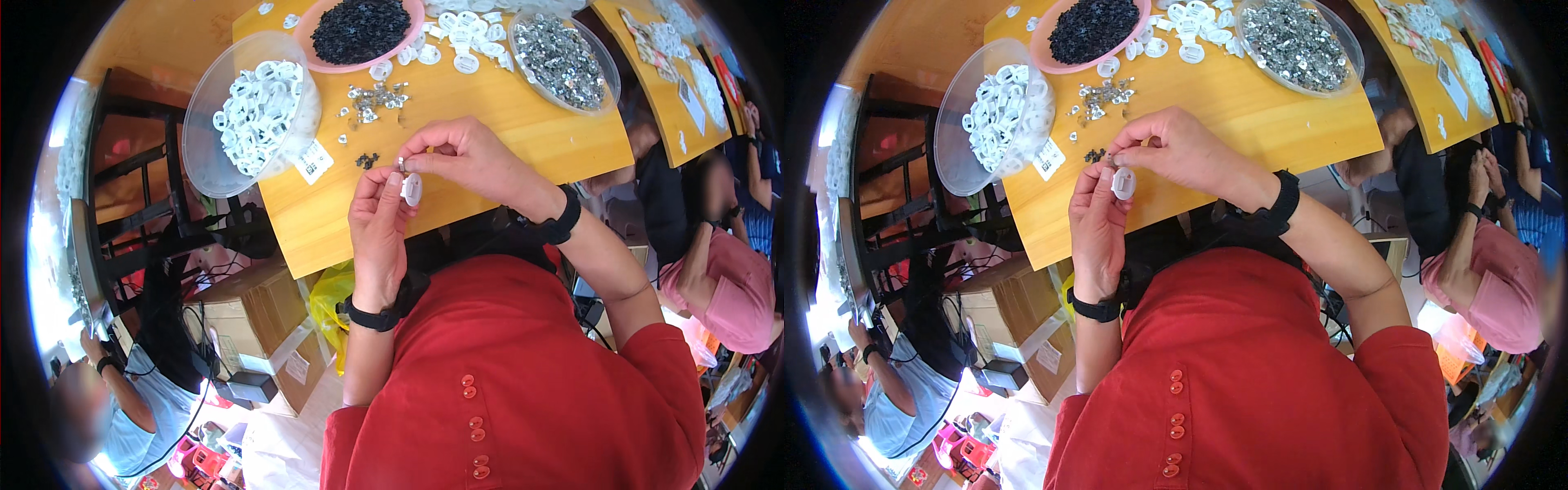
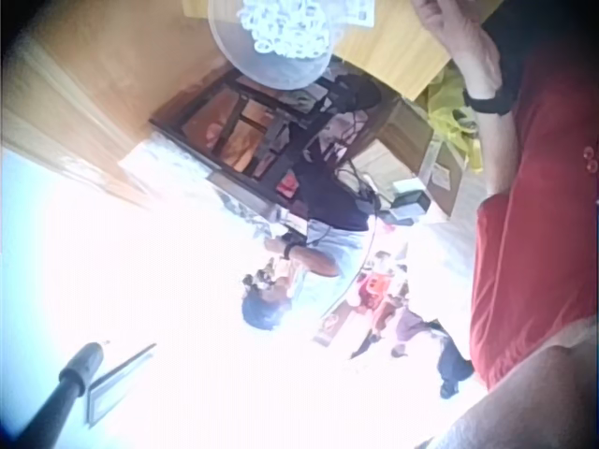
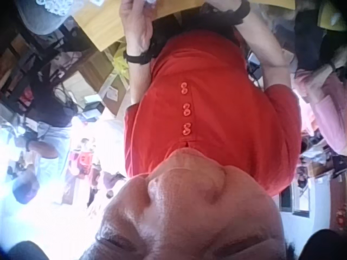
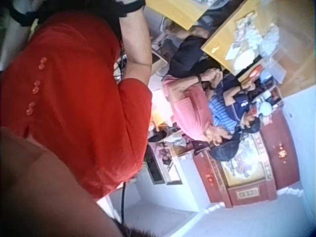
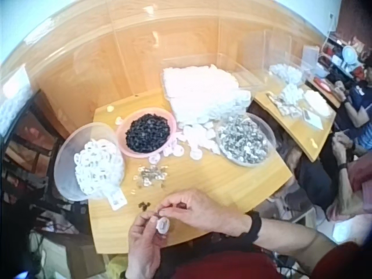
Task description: Manually assembling small metal rings and black plastic pieces into white plastic component housings.
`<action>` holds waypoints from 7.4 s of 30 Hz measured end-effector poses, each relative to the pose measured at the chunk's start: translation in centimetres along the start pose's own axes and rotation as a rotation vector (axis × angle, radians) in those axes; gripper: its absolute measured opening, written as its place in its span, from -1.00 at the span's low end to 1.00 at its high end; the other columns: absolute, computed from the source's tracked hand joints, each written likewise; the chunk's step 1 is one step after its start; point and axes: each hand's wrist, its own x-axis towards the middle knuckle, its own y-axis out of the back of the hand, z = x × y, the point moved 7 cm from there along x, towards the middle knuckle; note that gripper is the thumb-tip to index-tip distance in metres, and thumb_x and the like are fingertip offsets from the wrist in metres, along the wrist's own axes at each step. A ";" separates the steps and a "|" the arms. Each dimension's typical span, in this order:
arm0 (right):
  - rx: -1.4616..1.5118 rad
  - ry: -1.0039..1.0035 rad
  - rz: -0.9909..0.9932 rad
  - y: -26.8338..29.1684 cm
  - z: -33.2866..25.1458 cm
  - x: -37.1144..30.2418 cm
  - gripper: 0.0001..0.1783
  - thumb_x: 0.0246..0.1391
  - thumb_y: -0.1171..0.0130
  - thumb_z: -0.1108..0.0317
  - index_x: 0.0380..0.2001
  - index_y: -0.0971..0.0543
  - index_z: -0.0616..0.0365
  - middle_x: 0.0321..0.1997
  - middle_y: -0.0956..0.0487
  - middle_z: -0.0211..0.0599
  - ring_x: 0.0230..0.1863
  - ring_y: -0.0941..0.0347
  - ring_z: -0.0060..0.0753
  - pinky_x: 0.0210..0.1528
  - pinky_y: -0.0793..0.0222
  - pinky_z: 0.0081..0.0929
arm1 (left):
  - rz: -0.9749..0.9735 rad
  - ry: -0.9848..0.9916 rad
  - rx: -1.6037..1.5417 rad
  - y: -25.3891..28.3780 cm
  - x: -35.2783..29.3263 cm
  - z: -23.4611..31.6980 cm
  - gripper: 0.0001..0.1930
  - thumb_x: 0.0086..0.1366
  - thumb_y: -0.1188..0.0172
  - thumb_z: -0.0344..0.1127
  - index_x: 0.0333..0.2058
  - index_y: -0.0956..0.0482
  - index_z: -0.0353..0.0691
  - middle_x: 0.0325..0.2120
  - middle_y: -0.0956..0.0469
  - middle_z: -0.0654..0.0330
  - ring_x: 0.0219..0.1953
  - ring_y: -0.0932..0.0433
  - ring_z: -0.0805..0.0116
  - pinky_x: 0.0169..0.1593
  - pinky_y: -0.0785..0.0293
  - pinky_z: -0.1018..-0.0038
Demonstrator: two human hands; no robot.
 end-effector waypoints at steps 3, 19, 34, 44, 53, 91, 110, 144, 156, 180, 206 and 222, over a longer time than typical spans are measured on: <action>-0.114 0.111 0.055 0.2 -0.4 -0.3 -0.84 0.07 -0.19 0.45 -0.28 -0.60 0.29 -0.38 -0.60 -0.40 -0.34 -0.46 -0.72 -0.28 -0.37 -0.71 | 0.035 -0.033 0.060 -0.2 -0.1 0.0 -0.88 0.35 -0.06 -0.29 -0.24 -0.47 -0.19 -0.42 -0.50 0.34 -0.45 -0.40 0.64 -0.38 -0.30 0.69; -0.284 0.024 0.063 0.5 0.3 0.3 -0.80 0.04 -0.21 0.37 -0.40 -0.59 0.34 -0.50 -0.60 -0.35 -0.47 -0.46 -0.66 -0.38 -0.39 -0.61 | 0.127 -0.138 0.142 0.5 -0.3 -0.6 -0.94 0.37 -0.04 -0.32 -0.24 -0.41 -0.12 -0.45 -0.47 0.37 -0.52 -0.34 0.66 -0.47 -0.23 0.74; -0.489 0.234 0.148 -1.1 -1.0 0.3 -0.84 0.00 -0.10 0.36 -0.49 -0.46 0.25 -0.53 -0.52 -0.09 -0.45 -0.46 -0.01 -0.40 -0.38 -0.25 | 0.113 -0.119 0.032 0.2 0.0 -0.9 -0.91 0.39 0.01 -0.28 -0.22 -0.40 -0.12 -0.43 -0.46 0.38 -0.47 -0.36 0.67 -0.41 -0.26 0.73; -0.515 0.350 0.299 -1.5 -2.5 -3.0 -0.88 0.03 -0.12 0.44 -0.38 -0.40 0.21 -0.44 -0.45 -0.17 -0.45 -0.44 -0.12 -0.42 -0.34 -0.31 | 0.033 0.015 -0.272 0.2 0.3 -1.3 -0.90 0.40 0.04 -0.30 -0.22 -0.39 -0.16 -0.41 -0.45 0.31 -0.45 -0.39 0.57 -0.37 -0.31 0.67; -0.750 0.450 0.230 -2.7 -2.9 -3.8 -0.90 0.04 -0.07 0.44 -0.34 -0.40 0.14 -0.43 -0.39 -0.26 -0.42 -0.38 -0.12 -0.36 -0.29 -0.31 | 0.001 0.013 -0.263 0.2 0.1 -1.3 -0.90 0.39 0.03 -0.33 -0.21 -0.40 -0.20 -0.35 -0.48 0.27 -0.41 -0.39 0.54 -0.34 -0.34 0.65; 0.164 0.058 0.433 -0.7 2.7 -2.7 -0.90 0.08 -0.15 0.48 -0.42 -0.52 0.32 -0.54 -0.58 -0.33 -0.54 -0.52 -0.63 -0.50 -0.43 -0.65 | 0.053 0.087 -0.178 -1.6 -0.3 -1.4 -0.74 0.38 0.06 -0.30 0.01 -0.31 -0.17 -0.26 -0.43 0.26 -0.25 -0.40 0.43 -0.07 -0.32 0.47; -0.120 0.246 0.532 -1.3 0.8 -3.5 -0.95 0.05 -0.11 0.51 -0.44 -0.48 0.26 -0.54 -0.54 -0.16 -0.54 -0.52 -0.31 -0.50 -0.40 -0.48 | 0.157 0.006 -0.165 -0.3 -0.5 -1.2 -0.70 0.32 0.02 -0.50 0.02 -0.40 -0.26 -0.23 -0.47 0.27 -0.26 -0.40 0.54 -0.14 -0.33 0.59; -0.440 0.283 0.457 -2.6 -0.4 -3.9 -0.96 0.07 -0.10 0.53 -0.36 -0.48 0.25 -0.44 -0.55 -0.18 -0.44 -0.52 -0.30 -0.40 -0.41 -0.50 | 0.171 -0.014 -0.239 0.6 -0.8 -1.5 -0.78 0.30 0.06 -0.46 -0.09 -0.41 -0.30 -0.33 -0.47 0.26 -0.33 -0.42 0.51 -0.19 -0.35 0.58; -0.260 0.165 0.403 -2.8 0.8 -3.7 -0.94 0.06 -0.07 0.50 -0.40 -0.49 0.26 -0.49 -0.53 -0.11 -0.46 -0.51 -0.14 -0.43 -0.39 -0.40 | 0.131 -0.041 -0.107 1.4 -1.0 -1.9 -0.79 0.29 0.01 -0.52 -0.10 -0.43 -0.28 -0.32 -0.49 0.27 -0.33 -0.44 0.56 -0.20 -0.42 0.61; -0.995 0.312 0.121 -3.6 1.2 3.8 -0.90 -0.07 -0.19 0.41 -0.44 -0.51 0.14 -0.43 -0.48 -0.18 -0.34 -0.46 -0.06 -0.35 -0.36 -0.21 | 0.041 0.034 -0.282 4.9 -2.8 0.2 -0.63 0.36 -0.04 -0.23 0.06 -0.34 -0.31 -0.24 -0.47 0.21 -0.26 -0.46 0.46 -0.12 -0.43 0.56; -0.986 0.590 -0.013 -2.8 -2.5 0.4 -0.87 0.05 -0.06 0.36 -0.37 -0.40 0.17 -0.37 -0.48 -0.25 -0.37 -0.49 -0.20 -0.41 -0.35 -0.36 | 0.182 0.081 0.315 2.3 1.0 1.6 -0.84 0.30 -0.14 -0.25 -0.31 -0.57 -0.22 -0.65 -0.29 0.48 -0.62 -0.13 0.70 -0.54 -0.02 0.69; -0.281 0.283 0.321 -1.2 -1.5 -1.5 -0.91 -0.02 -0.18 0.50 -0.39 -0.55 0.26 -0.44 -0.58 -0.17 -0.46 -0.53 -0.27 -0.43 -0.39 -0.46 | 0.097 0.156 -0.080 1.4 0.2 -0.3 -0.88 0.35 -0.06 -0.24 -0.28 -0.44 -0.14 -0.62 -0.25 0.42 -0.60 -0.15 0.60 -0.51 -0.07 0.64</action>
